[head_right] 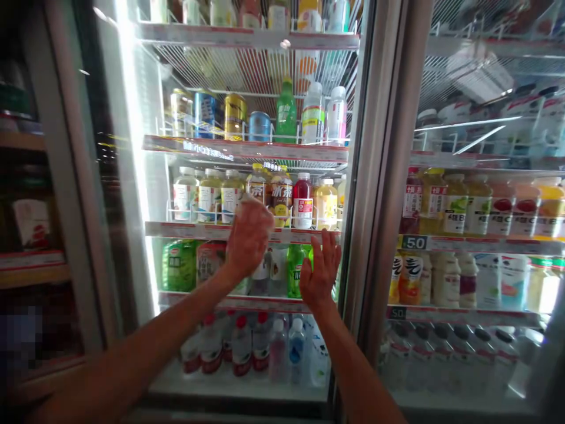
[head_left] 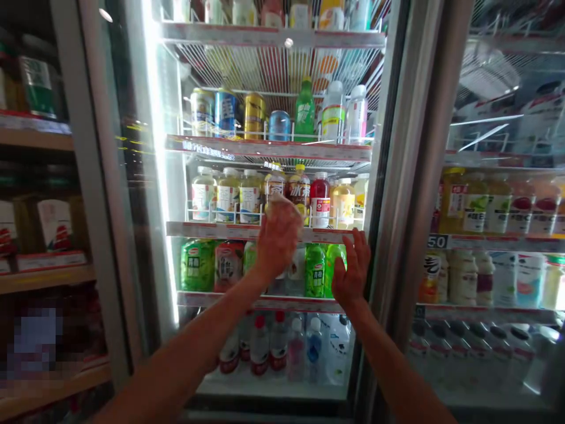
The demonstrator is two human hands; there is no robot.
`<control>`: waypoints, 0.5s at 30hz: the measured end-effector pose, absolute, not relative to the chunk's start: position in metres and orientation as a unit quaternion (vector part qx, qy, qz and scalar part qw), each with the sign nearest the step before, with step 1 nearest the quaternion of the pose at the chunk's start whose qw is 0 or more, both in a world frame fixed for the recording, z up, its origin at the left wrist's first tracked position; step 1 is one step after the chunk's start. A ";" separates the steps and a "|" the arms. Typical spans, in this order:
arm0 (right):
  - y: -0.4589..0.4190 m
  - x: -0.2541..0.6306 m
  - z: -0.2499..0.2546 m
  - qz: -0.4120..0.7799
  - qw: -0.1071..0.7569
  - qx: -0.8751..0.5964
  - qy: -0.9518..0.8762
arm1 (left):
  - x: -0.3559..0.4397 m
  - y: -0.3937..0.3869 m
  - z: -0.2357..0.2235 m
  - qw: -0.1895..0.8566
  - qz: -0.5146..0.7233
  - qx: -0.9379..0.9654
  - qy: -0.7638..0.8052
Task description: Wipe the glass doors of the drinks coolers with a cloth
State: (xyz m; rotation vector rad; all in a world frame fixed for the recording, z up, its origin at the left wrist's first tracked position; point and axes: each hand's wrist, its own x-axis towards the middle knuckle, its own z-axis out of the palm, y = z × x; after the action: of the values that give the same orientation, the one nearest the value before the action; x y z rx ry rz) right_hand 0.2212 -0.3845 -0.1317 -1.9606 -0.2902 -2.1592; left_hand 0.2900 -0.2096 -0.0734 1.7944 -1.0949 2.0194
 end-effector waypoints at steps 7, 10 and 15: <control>-0.364 0.236 -0.122 -0.710 0.078 -0.692 -0.104 | 0.317 -0.142 -0.066 0.165 0.718 0.635 -0.231; -0.355 0.241 -0.120 -0.713 0.081 -0.688 -0.105 | 0.321 -0.124 -0.067 0.215 0.737 0.618 -0.168; -0.339 0.245 -0.117 -0.706 0.060 -0.694 -0.129 | 0.326 -0.095 -0.083 0.075 0.650 0.680 -0.330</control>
State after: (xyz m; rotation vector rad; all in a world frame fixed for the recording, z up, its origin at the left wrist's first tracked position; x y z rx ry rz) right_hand 0.2446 -0.3387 -0.1172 -2.1004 -0.3913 -2.1366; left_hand 0.3261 -0.0947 -0.0828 2.0399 -0.9894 1.9512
